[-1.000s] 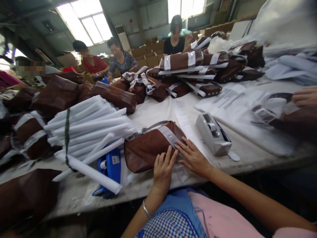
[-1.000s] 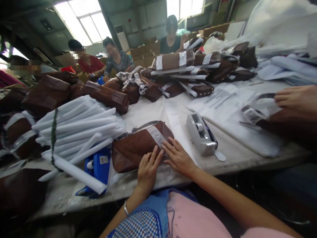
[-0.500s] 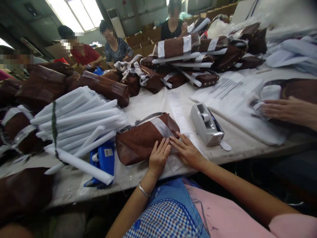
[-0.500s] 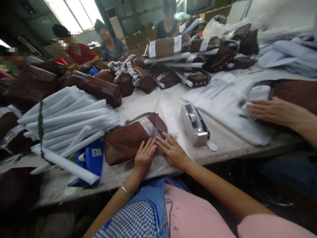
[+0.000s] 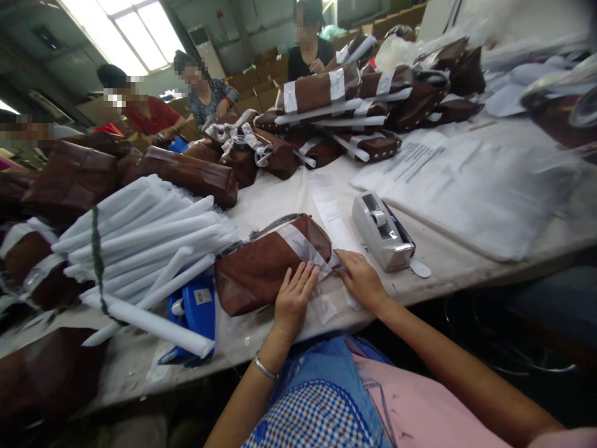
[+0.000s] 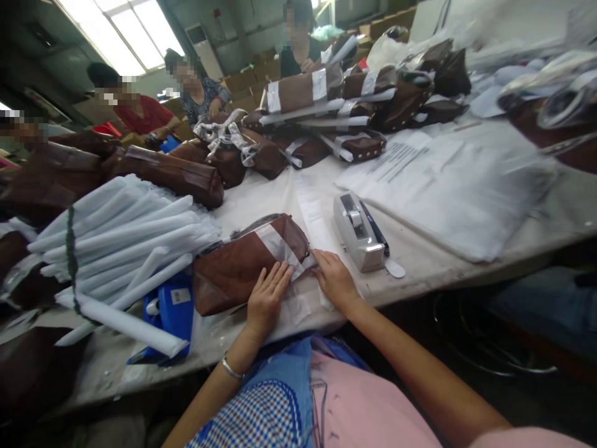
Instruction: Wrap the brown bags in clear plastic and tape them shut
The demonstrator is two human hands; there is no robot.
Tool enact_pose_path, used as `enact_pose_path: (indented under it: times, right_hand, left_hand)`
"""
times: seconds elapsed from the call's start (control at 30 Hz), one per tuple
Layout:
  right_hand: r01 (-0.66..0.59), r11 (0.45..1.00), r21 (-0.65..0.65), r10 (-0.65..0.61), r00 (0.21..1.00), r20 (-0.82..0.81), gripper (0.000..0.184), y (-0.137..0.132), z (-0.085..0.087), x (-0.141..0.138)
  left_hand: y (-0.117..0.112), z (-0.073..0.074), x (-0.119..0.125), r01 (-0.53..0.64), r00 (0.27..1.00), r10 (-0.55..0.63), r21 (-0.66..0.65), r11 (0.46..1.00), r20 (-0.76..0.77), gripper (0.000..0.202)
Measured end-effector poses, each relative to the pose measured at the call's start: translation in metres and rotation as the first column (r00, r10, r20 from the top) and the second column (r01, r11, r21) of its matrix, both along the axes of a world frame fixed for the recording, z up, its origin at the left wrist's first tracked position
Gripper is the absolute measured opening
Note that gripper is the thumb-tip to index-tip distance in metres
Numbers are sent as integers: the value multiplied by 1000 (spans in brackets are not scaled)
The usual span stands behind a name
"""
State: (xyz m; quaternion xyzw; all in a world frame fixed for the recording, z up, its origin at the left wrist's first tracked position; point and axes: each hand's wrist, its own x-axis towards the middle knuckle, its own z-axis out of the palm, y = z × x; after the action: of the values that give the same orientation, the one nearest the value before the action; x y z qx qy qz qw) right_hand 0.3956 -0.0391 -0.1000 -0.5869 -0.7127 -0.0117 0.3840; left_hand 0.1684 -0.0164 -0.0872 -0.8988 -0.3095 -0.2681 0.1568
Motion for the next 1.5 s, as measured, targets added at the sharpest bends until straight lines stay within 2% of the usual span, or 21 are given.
enact_pose_path:
  times: [0.13,0.27,0.4,0.53,0.6,0.7,0.8,0.87,0.97,1.03,1.13,1.2,1.3,1.5]
  right_hand:
    - [6,997,-72,-4,1000,26,28,16,6,0]
    - [40,995,-87,-34,997,66,26,18,13,-1]
    - [25,999,25,-26,1000,11,30,-5,13,-13]
    - [-136,988,67,142,985,-102,22,-41,16,-28]
    - [-191,978,87,202,968,-150,22,-44,27,-30]
    - [-226,962,151,246,961,-129,31,-11,56,-25]
    - [-355,927,118,359,933,-17,38,59,94,-27]
    - [-477,876,-72,481,875,48,41,111,116,-37]
    - [-541,722,-432,636,765,104,42,174,136,-61]
    - [-532,633,-562,703,699,130,45,201,138,-77]
    - [-485,567,-666,744,649,161,58,223,132,-93]
    - [-447,546,-709,749,639,174,65,230,126,-96]
    - [-417,527,-740,754,631,181,63,236,121,-94]
    - [-368,508,-778,757,621,200,60,246,123,-77]
  left_hand:
    - [1,-3,1,-11,1000,11,-4,1000,12,52]
    - [4,-6,3,-24,999,21,71,997,44,50]
    - [6,-6,3,-24,999,20,86,996,42,53]
    - [6,-5,2,-21,999,17,88,996,40,51]
    - [5,-6,2,-18,999,14,93,995,47,50]
    - [5,-8,4,-17,998,10,110,994,63,49]
    - [4,-8,5,-29,996,17,140,990,82,45]
    - [4,-8,7,-39,994,21,166,985,104,43]
    - [4,-8,8,-52,990,24,200,978,141,40]
    - [5,-9,10,-55,987,21,211,976,160,38]
    - [7,-11,11,-65,980,19,232,971,197,35]
    - [9,-12,13,-77,973,20,242,967,230,34]
    - [9,-13,14,-94,964,34,216,972,265,33]
    - [9,-16,16,-101,946,41,173,980,321,34]
